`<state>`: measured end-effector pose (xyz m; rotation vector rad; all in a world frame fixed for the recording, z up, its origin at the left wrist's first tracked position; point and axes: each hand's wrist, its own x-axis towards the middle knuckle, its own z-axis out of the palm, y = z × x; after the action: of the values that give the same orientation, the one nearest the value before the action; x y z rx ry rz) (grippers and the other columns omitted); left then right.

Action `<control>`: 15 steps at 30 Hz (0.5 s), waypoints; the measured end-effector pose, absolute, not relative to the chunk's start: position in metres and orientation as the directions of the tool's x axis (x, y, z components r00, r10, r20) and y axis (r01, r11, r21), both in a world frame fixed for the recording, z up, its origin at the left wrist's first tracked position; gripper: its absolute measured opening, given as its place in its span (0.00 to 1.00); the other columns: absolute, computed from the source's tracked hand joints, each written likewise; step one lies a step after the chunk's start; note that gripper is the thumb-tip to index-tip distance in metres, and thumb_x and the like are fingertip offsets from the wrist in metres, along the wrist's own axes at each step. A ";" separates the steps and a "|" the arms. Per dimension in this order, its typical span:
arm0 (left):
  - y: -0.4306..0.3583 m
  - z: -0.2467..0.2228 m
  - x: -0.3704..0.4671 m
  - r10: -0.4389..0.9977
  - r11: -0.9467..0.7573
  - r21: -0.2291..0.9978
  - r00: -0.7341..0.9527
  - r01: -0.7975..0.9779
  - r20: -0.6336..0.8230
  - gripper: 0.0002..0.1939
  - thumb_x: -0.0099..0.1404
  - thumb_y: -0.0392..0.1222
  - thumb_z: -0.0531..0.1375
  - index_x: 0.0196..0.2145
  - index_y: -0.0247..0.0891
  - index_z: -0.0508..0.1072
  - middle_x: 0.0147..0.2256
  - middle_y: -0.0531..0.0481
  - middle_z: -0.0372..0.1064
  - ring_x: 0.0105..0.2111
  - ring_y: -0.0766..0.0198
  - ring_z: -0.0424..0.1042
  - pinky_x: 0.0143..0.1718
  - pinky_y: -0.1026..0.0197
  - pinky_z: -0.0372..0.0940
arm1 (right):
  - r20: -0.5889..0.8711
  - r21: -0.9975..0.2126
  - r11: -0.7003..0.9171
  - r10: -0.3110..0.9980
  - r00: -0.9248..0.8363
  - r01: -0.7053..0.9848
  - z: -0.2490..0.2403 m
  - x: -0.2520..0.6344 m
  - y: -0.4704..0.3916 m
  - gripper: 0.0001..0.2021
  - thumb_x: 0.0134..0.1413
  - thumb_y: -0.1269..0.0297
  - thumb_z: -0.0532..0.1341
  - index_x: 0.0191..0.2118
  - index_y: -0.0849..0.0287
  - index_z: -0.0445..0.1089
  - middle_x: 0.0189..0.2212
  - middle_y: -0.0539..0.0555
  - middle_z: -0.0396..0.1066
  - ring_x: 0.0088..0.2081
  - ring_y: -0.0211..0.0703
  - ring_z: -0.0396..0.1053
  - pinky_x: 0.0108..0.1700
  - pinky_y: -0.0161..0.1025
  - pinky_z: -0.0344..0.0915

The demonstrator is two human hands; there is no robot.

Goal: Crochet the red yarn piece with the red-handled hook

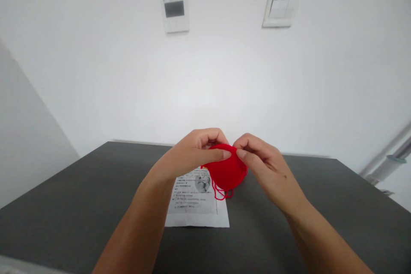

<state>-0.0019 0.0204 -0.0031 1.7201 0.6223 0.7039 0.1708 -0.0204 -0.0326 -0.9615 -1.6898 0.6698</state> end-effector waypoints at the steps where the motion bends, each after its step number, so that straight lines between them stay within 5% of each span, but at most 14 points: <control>1: 0.020 -0.003 -0.002 0.716 -0.239 0.970 0.684 0.052 0.140 0.07 0.59 0.40 0.61 0.29 0.35 0.67 0.23 0.56 0.66 0.23 0.72 0.64 0.25 0.67 0.57 | 0.504 -0.805 0.524 0.851 -0.145 0.277 -0.033 0.171 -0.020 0.08 0.55 0.70 0.52 0.26 0.58 0.62 0.20 0.45 0.59 0.23 0.33 0.56 0.25 0.32 0.52; 15: 0.021 -0.004 -0.003 0.704 -0.224 0.974 0.697 0.035 0.137 0.09 0.58 0.43 0.63 0.30 0.35 0.68 0.24 0.55 0.66 0.24 0.70 0.65 0.27 0.66 0.60 | 0.523 -0.799 0.543 0.839 -0.147 0.257 -0.033 0.171 -0.023 0.08 0.54 0.70 0.52 0.26 0.58 0.62 0.20 0.46 0.60 0.23 0.35 0.57 0.25 0.32 0.54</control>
<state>-0.0028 0.0210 -0.0039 1.7025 0.5990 0.6916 0.1711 -0.0227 -0.0327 -0.9313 -1.6860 0.6638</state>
